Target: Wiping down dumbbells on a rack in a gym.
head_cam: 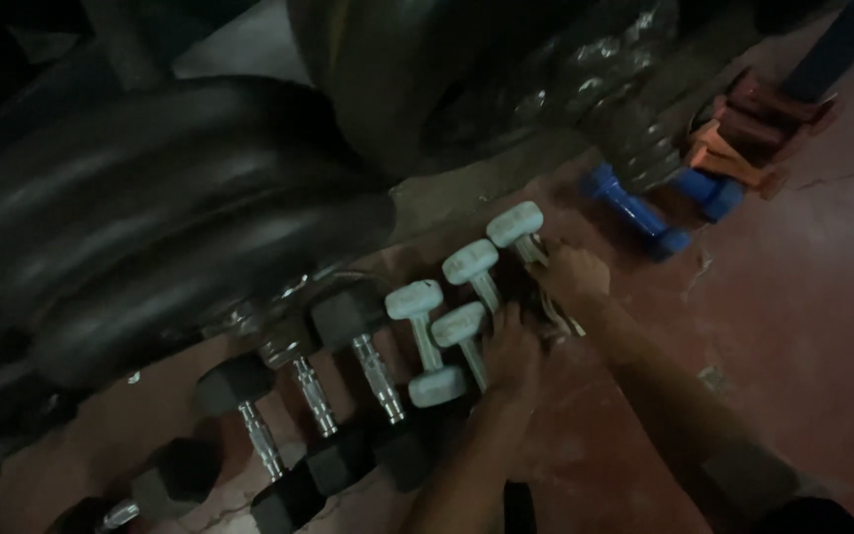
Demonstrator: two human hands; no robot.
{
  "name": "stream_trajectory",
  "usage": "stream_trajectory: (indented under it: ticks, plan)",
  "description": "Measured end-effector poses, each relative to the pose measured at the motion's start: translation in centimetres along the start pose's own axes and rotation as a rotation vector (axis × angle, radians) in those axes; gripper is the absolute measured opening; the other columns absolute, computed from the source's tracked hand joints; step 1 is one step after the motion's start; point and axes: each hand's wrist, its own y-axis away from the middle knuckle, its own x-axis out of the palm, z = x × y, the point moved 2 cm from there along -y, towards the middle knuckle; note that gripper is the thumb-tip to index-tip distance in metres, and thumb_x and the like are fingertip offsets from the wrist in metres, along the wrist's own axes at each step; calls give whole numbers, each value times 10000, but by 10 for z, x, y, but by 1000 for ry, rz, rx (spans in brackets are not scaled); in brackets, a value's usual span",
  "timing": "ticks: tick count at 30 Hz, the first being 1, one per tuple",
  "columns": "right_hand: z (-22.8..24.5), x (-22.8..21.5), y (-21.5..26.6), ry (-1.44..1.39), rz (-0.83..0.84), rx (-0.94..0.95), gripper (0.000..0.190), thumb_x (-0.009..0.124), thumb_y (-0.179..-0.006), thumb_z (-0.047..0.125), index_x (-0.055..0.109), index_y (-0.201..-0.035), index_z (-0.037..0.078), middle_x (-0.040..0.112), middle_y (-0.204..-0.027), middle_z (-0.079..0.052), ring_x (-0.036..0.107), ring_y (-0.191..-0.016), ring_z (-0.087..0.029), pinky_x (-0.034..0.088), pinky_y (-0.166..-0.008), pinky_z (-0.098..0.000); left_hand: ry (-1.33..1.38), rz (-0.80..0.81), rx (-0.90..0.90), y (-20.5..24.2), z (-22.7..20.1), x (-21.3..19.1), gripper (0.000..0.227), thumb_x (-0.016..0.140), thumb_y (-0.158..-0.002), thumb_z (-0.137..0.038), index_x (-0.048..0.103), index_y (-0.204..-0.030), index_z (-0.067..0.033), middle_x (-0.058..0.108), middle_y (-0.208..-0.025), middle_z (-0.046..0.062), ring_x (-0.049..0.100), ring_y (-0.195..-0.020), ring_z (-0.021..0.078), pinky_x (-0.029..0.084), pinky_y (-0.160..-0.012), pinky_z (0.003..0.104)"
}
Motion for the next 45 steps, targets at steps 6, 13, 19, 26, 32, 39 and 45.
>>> stream_trajectory:
  ticks: [6, 13, 19, 26, 32, 39, 45]
  plan:
    - [10, -2, 26, 134, -426, -261, 418, 686, -919, 387, 718, -1249, 132, 732, -1135, -166, 695, -973, -394, 562, -717, -529, 121, -302, 231, 57, 43, -3, 488, 687, -959, -163, 543, -1401, -14, 377, -1563, 196, 385, -1344, 481, 355, -1075, 588]
    - [73, -10, 78, 242, -535, -373, 249, 715, -944, 350, 777, -1039, 129, 748, -1059, -112, 697, -966, -322, 530, -737, -490, -160, -116, 102, 70, 76, 18, 426, 608, -1023, -205, 560, -1437, -118, 380, -1585, 204, 374, -1417, 431, 305, -1187, 565]
    - [110, -17, 122, 446, -64, -461, 649, 815, -604, 320, 728, -1241, 230, 706, -1088, -144, 662, -995, -363, 548, -724, -475, -230, 8, 81, 115, 25, -64, 987, 663, -929, -545, 168, -1596, -12, 193, -1617, 235, 166, -1459, 453, 47, -1206, 614]
    - [107, -12, 93, 309, 130, -275, 453, 713, -939, 363, 640, -1360, 214, 742, -1012, -120, 715, -858, -294, 576, -717, -474, -588, -139, 255, 106, 67, -12, 1091, 670, -853, -642, 211, -1618, -14, 241, -1646, 201, 240, -1466, 429, 46, -1165, 724]
    - [84, 19, 65, 137, 181, -170, 596, 709, -866, 154, 572, -1439, 241, 772, -982, -90, 735, -742, -265, 566, -566, -444, -637, -325, 279, 69, 99, 33, 826, 695, -914, -492, 378, -1551, -73, 401, -1572, 141, 386, -1426, 379, 59, -1201, 713]
    - [100, -3, 78, 256, 148, -141, 557, 631, -961, 133, 529, -1476, 319, 758, -929, -140, 719, -733, -297, 554, -549, -437, -495, -20, 204, 77, 62, -26, 757, 721, -890, -450, 469, -1475, -40, 448, -1504, 186, 430, -1352, 409, 5, -1148, 713]
    - [57, 53, 42, 363, 189, -106, 196, 681, -1003, 274, 734, -1098, 111, 770, -868, -109, 720, -701, -240, 570, -566, -420, -243, -362, 315, 83, 63, -30, 648, 779, -798, -392, 621, -1324, -48, 615, -1324, 150, 525, -1256, 387, 157, -1160, 683]
